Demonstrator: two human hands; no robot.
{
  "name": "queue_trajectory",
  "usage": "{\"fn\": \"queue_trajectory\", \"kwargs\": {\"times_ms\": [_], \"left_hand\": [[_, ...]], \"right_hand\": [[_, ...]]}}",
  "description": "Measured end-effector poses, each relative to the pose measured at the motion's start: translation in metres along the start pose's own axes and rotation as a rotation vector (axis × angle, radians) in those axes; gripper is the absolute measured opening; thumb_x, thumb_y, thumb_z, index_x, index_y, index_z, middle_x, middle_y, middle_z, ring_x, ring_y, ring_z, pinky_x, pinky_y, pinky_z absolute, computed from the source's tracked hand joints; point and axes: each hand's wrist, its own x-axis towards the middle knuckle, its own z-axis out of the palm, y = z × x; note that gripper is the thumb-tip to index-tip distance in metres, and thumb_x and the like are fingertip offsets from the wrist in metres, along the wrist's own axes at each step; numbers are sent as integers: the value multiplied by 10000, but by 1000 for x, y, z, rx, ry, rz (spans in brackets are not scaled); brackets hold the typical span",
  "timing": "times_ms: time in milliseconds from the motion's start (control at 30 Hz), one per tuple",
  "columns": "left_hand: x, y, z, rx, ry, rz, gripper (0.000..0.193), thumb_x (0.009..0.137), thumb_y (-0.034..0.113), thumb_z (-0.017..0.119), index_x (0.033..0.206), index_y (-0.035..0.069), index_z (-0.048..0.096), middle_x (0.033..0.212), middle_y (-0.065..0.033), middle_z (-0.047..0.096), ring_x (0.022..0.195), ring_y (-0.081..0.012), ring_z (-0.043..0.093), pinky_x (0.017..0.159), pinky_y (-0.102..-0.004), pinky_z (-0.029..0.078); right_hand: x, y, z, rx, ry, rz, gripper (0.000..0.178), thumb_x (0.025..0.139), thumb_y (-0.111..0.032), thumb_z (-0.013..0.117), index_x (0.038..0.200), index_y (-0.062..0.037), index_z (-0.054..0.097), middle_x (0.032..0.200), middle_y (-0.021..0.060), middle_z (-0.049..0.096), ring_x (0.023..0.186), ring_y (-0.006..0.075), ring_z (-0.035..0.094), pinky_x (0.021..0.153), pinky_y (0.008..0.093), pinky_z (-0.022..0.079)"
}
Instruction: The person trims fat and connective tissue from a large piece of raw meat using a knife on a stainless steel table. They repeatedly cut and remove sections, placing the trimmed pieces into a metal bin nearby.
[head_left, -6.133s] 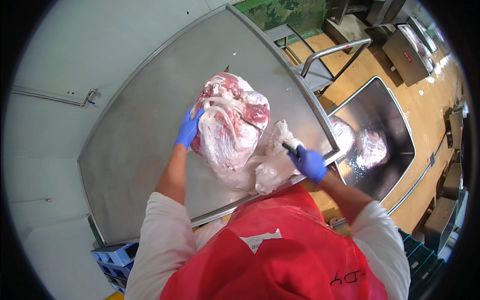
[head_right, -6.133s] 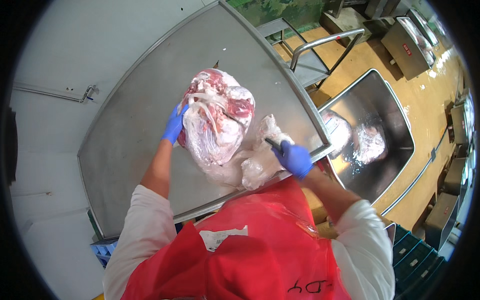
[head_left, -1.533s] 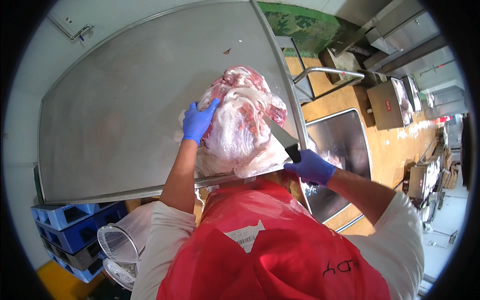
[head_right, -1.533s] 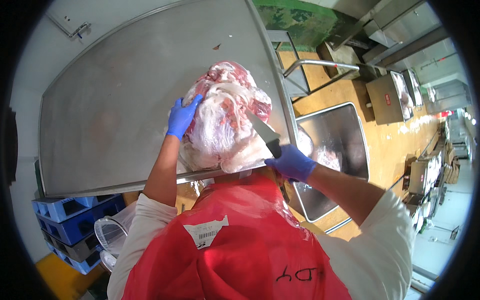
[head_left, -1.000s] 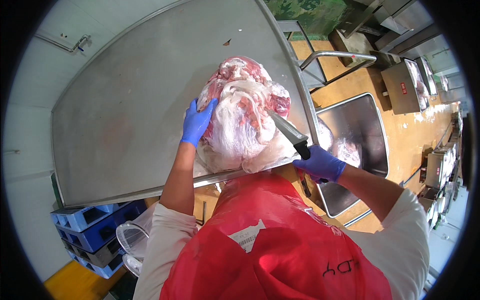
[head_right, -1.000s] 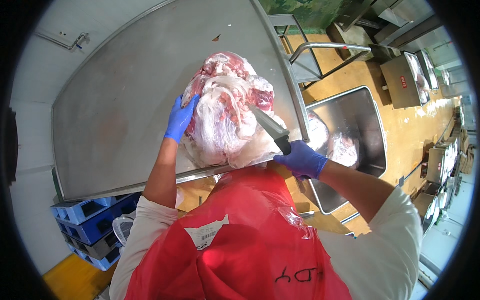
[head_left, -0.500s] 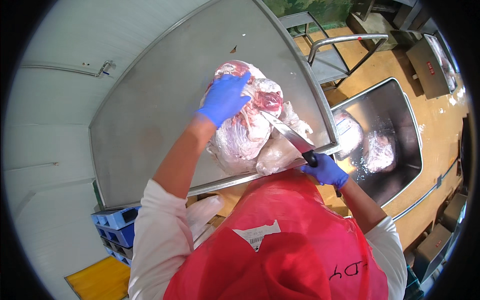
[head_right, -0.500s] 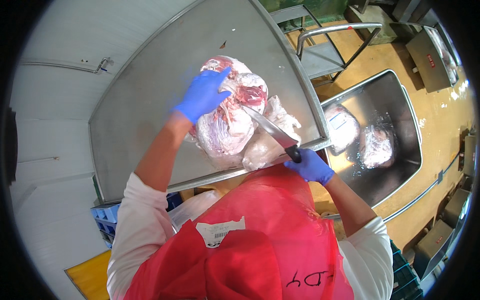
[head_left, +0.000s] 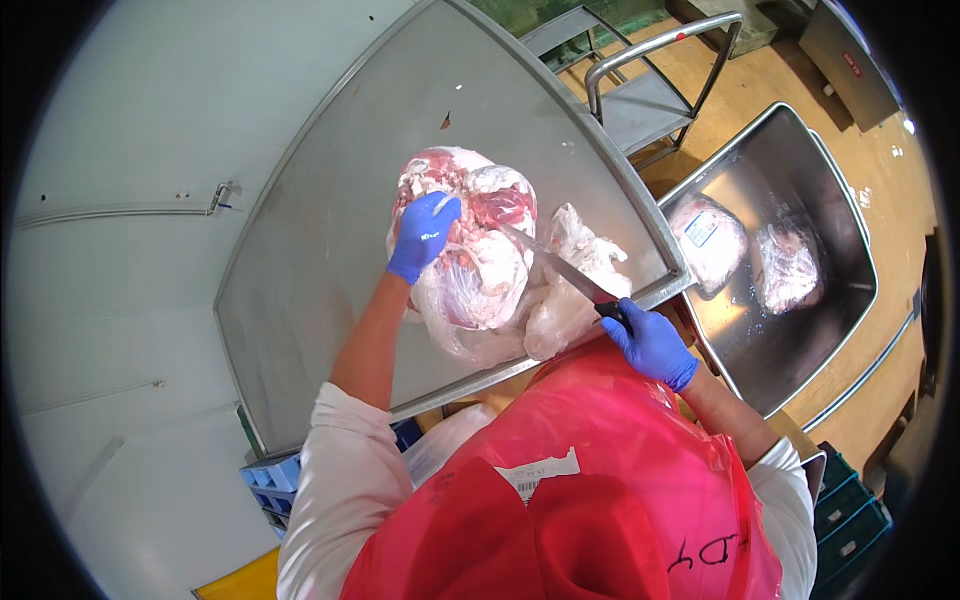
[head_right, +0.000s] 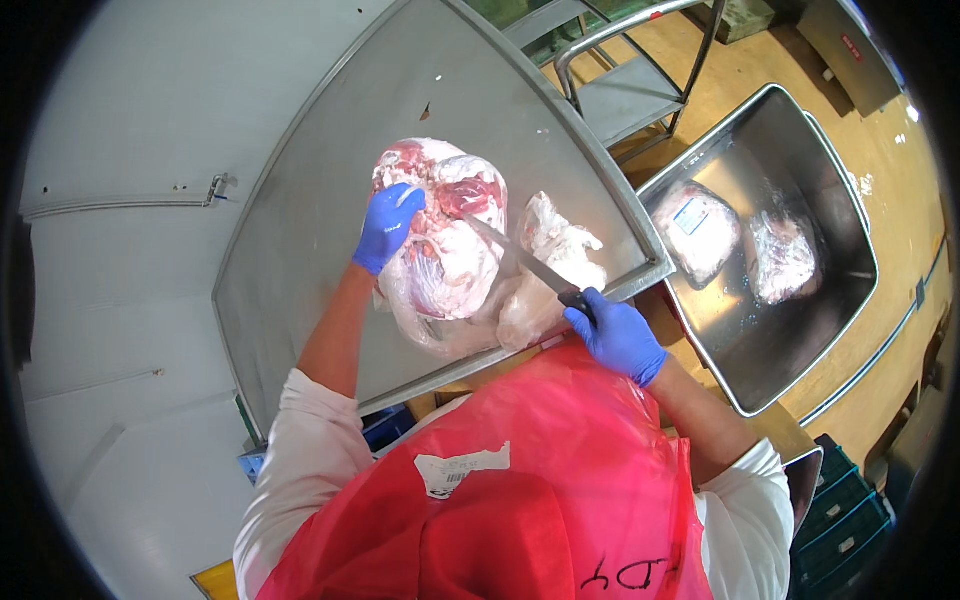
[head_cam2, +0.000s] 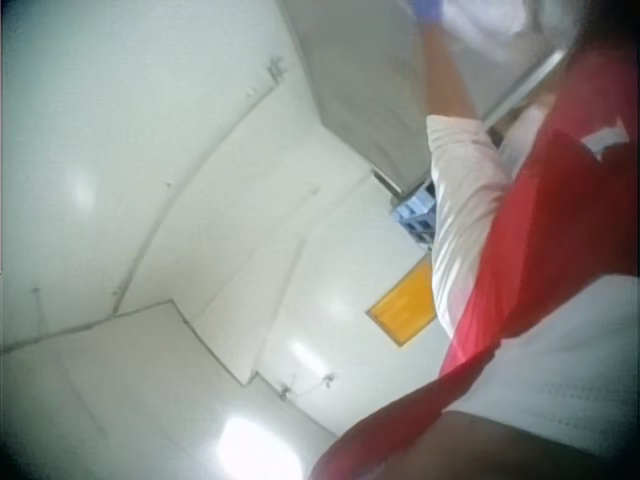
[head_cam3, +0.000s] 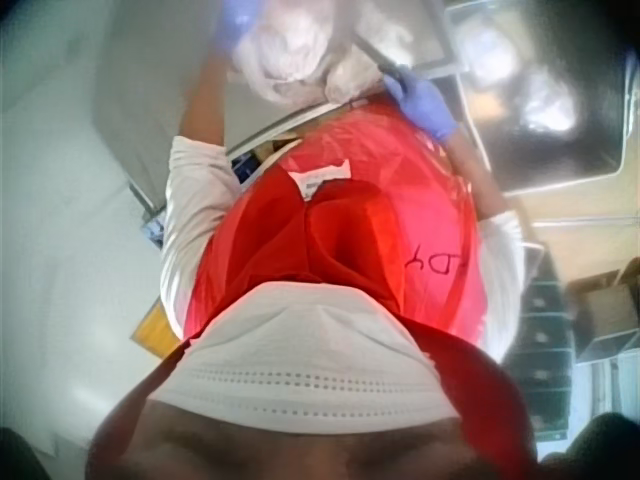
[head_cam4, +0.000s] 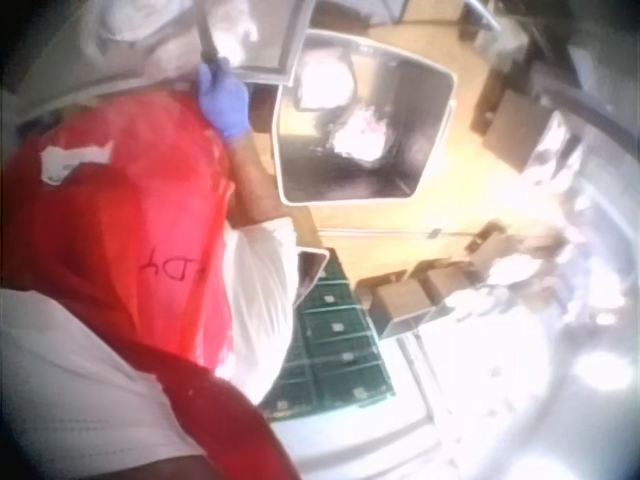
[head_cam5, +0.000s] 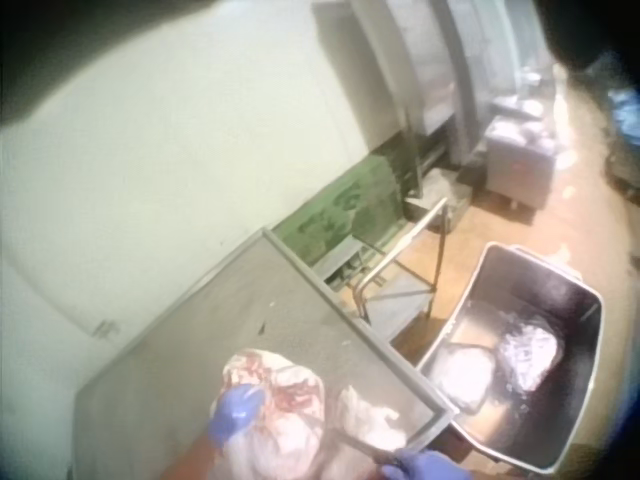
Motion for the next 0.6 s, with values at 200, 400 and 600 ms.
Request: {"fn": "queue_trajectory", "kwargs": {"times_ms": [200,400,600], "left_hand": [[1,38,5,-283,141,-376,153,1005,116,663,958,-25,700,823,-130,688,729,-213,624,696,-366,511],[-8,21,24,-333,241,-336,188,1017,144,653,934,-23,681,770,-118,659,687,-204,567,682,-380,498],[-11,19,31,-352,284,-347,189,1006,124,666,889,-24,660,755,-83,623,697,-146,556,667,-349,488]], "right_hand": [[55,-59,-44,-399,-205,106,367,1073,-389,545,1086,-27,605,793,243,695,736,472,683,665,568,533],[153,-140,-85,-760,-647,208,475,1055,-468,523,1099,-30,701,937,200,766,898,422,743,796,500,577],[169,-109,-65,-643,-643,204,480,1063,-467,536,1093,-11,685,922,243,743,884,441,727,789,518,560]]}}
